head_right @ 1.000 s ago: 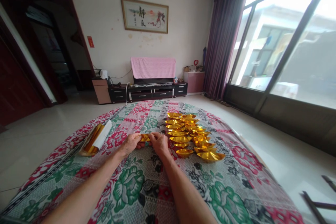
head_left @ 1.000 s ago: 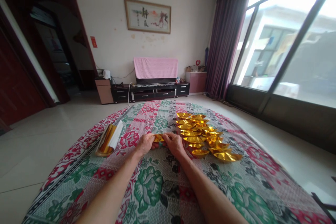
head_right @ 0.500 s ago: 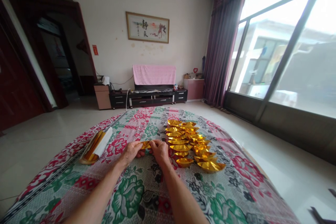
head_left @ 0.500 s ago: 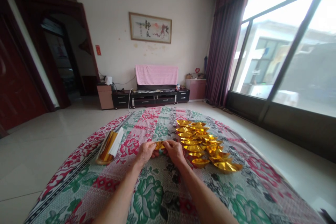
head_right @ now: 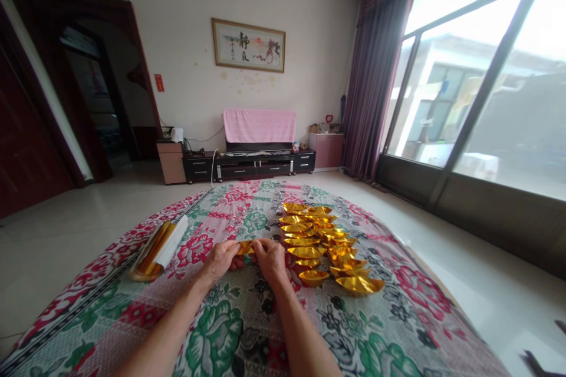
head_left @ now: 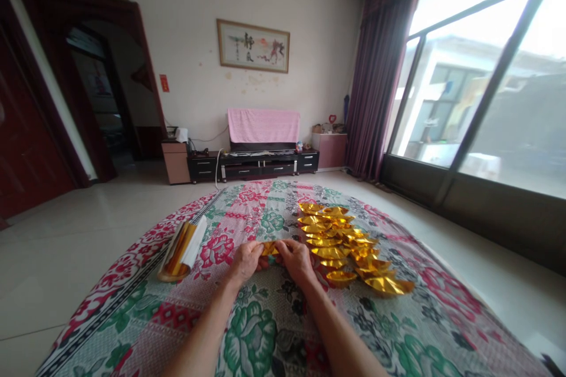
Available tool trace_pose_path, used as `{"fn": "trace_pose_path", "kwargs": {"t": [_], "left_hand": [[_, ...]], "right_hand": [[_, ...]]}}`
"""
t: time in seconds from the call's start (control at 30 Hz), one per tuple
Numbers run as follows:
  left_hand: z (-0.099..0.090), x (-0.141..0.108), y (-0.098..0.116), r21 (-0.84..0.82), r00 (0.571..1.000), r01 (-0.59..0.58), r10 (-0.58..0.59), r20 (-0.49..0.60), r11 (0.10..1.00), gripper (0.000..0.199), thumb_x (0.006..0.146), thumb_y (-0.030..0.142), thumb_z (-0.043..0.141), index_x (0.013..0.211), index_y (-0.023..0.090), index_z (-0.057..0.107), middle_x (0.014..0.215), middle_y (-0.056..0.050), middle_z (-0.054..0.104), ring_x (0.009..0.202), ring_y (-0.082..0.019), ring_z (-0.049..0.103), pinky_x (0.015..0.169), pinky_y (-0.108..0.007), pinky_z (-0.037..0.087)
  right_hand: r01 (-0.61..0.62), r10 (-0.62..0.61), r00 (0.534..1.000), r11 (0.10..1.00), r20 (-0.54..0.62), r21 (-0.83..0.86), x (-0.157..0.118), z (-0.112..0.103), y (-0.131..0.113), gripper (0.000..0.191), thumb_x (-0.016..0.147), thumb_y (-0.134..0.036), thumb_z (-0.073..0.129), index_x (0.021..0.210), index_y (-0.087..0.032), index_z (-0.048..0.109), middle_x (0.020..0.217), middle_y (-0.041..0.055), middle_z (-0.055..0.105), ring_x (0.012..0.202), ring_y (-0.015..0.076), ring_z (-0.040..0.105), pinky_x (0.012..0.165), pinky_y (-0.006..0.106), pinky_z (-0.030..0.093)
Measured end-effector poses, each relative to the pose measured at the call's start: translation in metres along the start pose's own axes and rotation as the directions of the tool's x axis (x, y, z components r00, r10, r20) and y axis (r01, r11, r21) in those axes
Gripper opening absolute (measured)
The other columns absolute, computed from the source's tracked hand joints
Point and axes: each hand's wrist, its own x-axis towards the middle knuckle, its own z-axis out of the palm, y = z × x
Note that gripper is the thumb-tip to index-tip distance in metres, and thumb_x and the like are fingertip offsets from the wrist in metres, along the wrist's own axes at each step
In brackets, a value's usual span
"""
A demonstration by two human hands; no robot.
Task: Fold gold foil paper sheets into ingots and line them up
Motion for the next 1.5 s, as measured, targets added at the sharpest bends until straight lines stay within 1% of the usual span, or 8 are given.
{"fn": "trace_pose_path", "kwargs": {"t": [0.17,0.33,0.6,0.87,1.07,1.3,1.4,1.5], "left_hand": [[0.001,0.002,-0.001,0.002,1.0,0.015,-0.015,-0.002,1.0,0.034,0.08,0.038,0.045,0.093,0.012,0.063,0.059,-0.003,0.065,0.051,-0.015,0.061,0.044,-0.021,0.043],[0.001,0.001,0.002,0.023,1.0,0.013,-0.013,0.014,1.0,0.031,0.081,0.037,0.044,0.087,0.012,0.063,0.058,-0.003,0.064,0.049,-0.014,0.06,0.043,-0.021,0.042],[0.001,0.005,-0.007,-0.001,1.0,0.019,-0.019,-0.007,1.0,0.033,0.08,0.041,0.046,0.088,0.013,0.063,0.058,-0.001,0.063,0.049,-0.014,0.06,0.043,-0.021,0.042],[0.0,0.002,0.0,-0.01,0.999,0.019,-0.019,0.027,1.0,0.031,0.079,0.041,0.047,0.081,0.014,0.062,0.058,-0.001,0.063,0.048,-0.013,0.059,0.043,-0.02,0.04],[0.0,0.003,-0.001,-0.007,0.999,0.025,-0.025,0.025,1.0,0.033,0.079,0.041,0.047,0.084,0.014,0.064,0.057,-0.002,0.064,0.048,-0.013,0.059,0.043,-0.021,0.041],[-0.002,-0.001,0.005,-0.057,0.998,0.057,-0.054,0.042,0.997,0.034,0.079,0.038,0.048,0.094,0.013,0.065,0.062,-0.002,0.066,0.052,-0.013,0.06,0.044,-0.019,0.04],[-0.003,-0.003,0.009,-0.056,0.997,0.058,-0.055,0.048,0.997,0.033,0.077,0.037,0.052,0.097,0.014,0.066,0.063,-0.002,0.067,0.052,-0.013,0.061,0.045,-0.019,0.04],[-0.004,-0.005,0.012,-0.042,0.997,0.067,-0.064,0.05,0.997,0.03,0.075,0.036,0.054,0.09,0.013,0.068,0.06,-0.002,0.066,0.05,-0.012,0.06,0.044,-0.019,0.04]], "right_hand": [[-0.015,0.015,1.0,1.0,0.008,0.001,-0.001,-0.001,-0.004,0.04,0.077,-0.046,0.049,0.086,-0.014,0.07,0.055,0.0023,0.065,0.05,0.0141,0.06,0.044,0.02,0.044],[-0.035,0.035,0.999,0.999,-0.001,0.027,0.0,0.0,-0.004,0.041,0.077,-0.046,0.049,0.088,-0.013,0.07,0.057,0.0033,0.066,0.049,0.0139,0.059,0.043,0.019,0.043],[-0.056,0.054,0.998,0.996,0.023,0.07,0.002,0.001,0.004,0.041,0.075,-0.048,0.051,0.089,-0.013,0.07,0.058,0.0032,0.066,0.051,0.0146,0.061,0.045,0.021,0.045],[-0.047,0.044,0.999,0.994,0.031,0.098,0.0,0.0,-0.002,0.041,0.076,-0.049,0.05,0.08,-0.012,0.068,0.054,0.0023,0.064,0.048,0.0135,0.058,0.043,0.02,0.043],[-0.045,0.039,0.998,0.994,0.059,0.099,0.0,-0.002,-0.002,0.043,0.076,-0.05,0.049,0.085,-0.012,0.069,0.056,0.0019,0.064,0.049,0.0135,0.059,0.044,0.02,0.044],[0.013,-0.018,0.997,0.998,0.08,0.068,0.003,-0.005,0.002,0.039,0.077,-0.043,0.049,0.096,-0.015,0.069,0.056,0.0011,0.064,0.049,0.0135,0.058,0.046,0.021,0.046],[0.012,-0.019,0.995,0.998,0.099,0.069,0.003,-0.006,0.003,0.037,0.076,-0.042,0.051,0.094,-0.016,0.069,0.054,0.0007,0.063,0.049,0.0133,0.058,0.046,0.021,0.046],[-0.009,0.0,0.992,0.998,0.122,0.068,0.004,-0.006,0.002,0.036,0.075,-0.043,0.051,0.088,-0.015,0.07,0.053,0.0004,0.062,0.047,0.0126,0.056,0.045,0.02,0.045]]}}
